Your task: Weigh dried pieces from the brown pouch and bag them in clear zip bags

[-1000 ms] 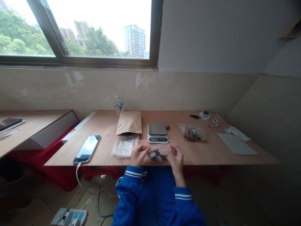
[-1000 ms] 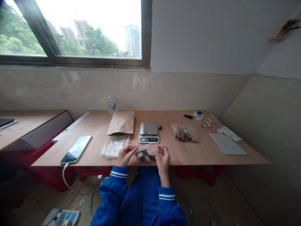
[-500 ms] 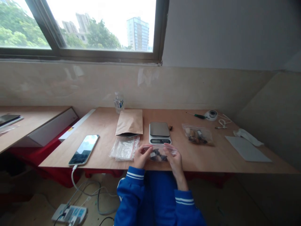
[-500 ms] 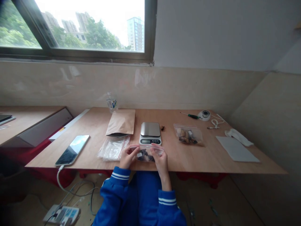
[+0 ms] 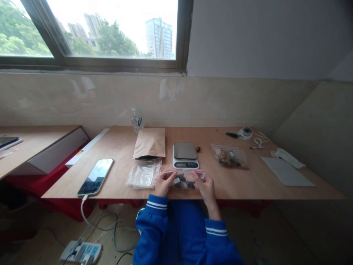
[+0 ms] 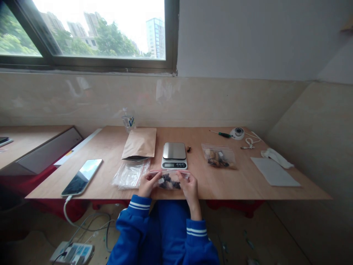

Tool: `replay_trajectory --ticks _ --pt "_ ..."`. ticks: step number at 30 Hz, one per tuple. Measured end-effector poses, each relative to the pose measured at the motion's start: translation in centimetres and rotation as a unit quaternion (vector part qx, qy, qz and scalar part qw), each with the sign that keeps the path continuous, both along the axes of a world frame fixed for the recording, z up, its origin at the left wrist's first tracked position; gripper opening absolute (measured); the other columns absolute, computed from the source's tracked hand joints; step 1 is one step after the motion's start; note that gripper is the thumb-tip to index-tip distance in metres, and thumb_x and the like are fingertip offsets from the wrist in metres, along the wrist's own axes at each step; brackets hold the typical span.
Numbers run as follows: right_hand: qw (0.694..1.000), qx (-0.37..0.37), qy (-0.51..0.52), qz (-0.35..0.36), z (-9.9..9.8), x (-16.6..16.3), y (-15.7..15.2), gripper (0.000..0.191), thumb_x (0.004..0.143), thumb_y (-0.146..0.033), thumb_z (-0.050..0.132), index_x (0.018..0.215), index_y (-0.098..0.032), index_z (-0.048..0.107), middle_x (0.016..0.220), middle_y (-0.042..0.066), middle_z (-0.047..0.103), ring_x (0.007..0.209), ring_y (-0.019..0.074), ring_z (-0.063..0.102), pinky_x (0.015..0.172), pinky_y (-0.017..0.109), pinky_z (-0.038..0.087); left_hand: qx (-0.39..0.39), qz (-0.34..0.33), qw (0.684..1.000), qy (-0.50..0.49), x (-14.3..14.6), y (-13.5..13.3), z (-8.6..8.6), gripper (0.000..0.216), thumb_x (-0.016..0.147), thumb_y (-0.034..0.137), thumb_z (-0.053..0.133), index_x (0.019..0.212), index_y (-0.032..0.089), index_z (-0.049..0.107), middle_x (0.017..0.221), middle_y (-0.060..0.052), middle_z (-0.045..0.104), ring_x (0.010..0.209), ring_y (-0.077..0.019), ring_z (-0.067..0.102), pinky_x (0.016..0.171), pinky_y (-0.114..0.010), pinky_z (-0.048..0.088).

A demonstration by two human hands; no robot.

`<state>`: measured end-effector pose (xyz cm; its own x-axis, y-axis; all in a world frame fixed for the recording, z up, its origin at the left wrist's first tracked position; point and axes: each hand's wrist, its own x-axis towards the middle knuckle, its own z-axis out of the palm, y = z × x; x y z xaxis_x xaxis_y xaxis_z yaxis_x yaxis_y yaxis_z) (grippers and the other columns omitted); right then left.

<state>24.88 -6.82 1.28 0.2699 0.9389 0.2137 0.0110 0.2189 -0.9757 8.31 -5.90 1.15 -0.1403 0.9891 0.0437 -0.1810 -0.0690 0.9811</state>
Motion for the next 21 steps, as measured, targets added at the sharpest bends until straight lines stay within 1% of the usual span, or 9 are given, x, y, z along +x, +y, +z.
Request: replay_trajectory --ticks 5,9,11,14,17,21 --pt "1.000 -0.002 0.006 0.014 -0.48 -0.26 0.59 0.026 0.073 -0.040 0.069 0.083 -0.016 0.069 0.079 0.005 0.072 0.077 0.0200 0.066 0.075 0.032 0.052 0.016 0.023 0.999 -0.016 -0.20 0.24 0.22 0.029 0.064 0.038 0.076 0.077 0.013 0.072 0.076 -0.007 0.072 0.076 -0.0198 0.067 0.073 -0.030 0.054" --pt "0.998 -0.016 0.058 0.009 -0.71 -0.61 0.95 0.025 0.072 -0.040 0.070 0.083 -0.017 0.067 0.076 0.003 0.071 0.073 0.0179 0.066 0.071 0.030 0.052 0.006 0.003 1.000 -0.027 -0.42 0.26 0.18 0.030 0.063 0.038 0.077 0.078 0.012 0.073 0.080 -0.008 0.073 0.079 -0.0214 0.068 0.076 -0.032 0.054" --pt "0.996 -0.020 0.077 0.036 -0.82 -0.66 1.05 0.026 0.072 -0.040 0.070 0.085 -0.018 0.067 0.077 0.003 0.071 0.071 0.0178 0.066 0.069 0.030 0.052 -0.003 -0.023 0.999 -0.023 -0.37 0.12 0.07 0.031 0.064 0.039 0.076 0.080 0.012 0.074 0.084 -0.009 0.073 0.083 -0.0229 0.068 0.079 -0.034 0.054" --pt "0.991 -0.028 0.069 0.114 -0.80 -0.57 1.09 0.026 0.072 -0.040 0.070 0.086 -0.018 0.067 0.077 0.003 0.071 0.071 0.0194 0.067 0.068 0.032 0.054 -0.012 -0.059 0.998 -0.006 -0.16 -0.12 -0.18 0.033 0.066 0.040 0.075 0.083 0.012 0.074 0.087 -0.011 0.073 0.088 -0.0253 0.067 0.084 -0.037 0.052" --pt "0.987 -0.029 0.049 0.153 -0.57 -0.43 1.03 0.025 0.074 -0.040 0.068 0.086 -0.017 0.068 0.078 0.005 0.072 0.073 0.0207 0.067 0.070 0.034 0.054 -0.017 -0.054 0.998 0.011 -0.04 -0.23 -0.36 0.032 0.066 0.040 0.074 0.082 0.012 0.074 0.088 -0.012 0.073 0.089 -0.0262 0.067 0.085 -0.038 0.052" --pt "0.985 -0.026 0.044 0.162 -0.29 -0.46 0.90 0.025 0.074 -0.038 0.068 0.089 -0.018 0.068 0.083 0.005 0.072 0.075 0.0207 0.067 0.073 0.036 0.054 -0.011 -0.038 0.999 0.021 -0.14 -0.18 -0.38 0.031 0.065 0.040 0.075 0.081 0.013 0.074 0.086 -0.011 0.073 0.087 -0.0253 0.067 0.084 -0.037 0.052"
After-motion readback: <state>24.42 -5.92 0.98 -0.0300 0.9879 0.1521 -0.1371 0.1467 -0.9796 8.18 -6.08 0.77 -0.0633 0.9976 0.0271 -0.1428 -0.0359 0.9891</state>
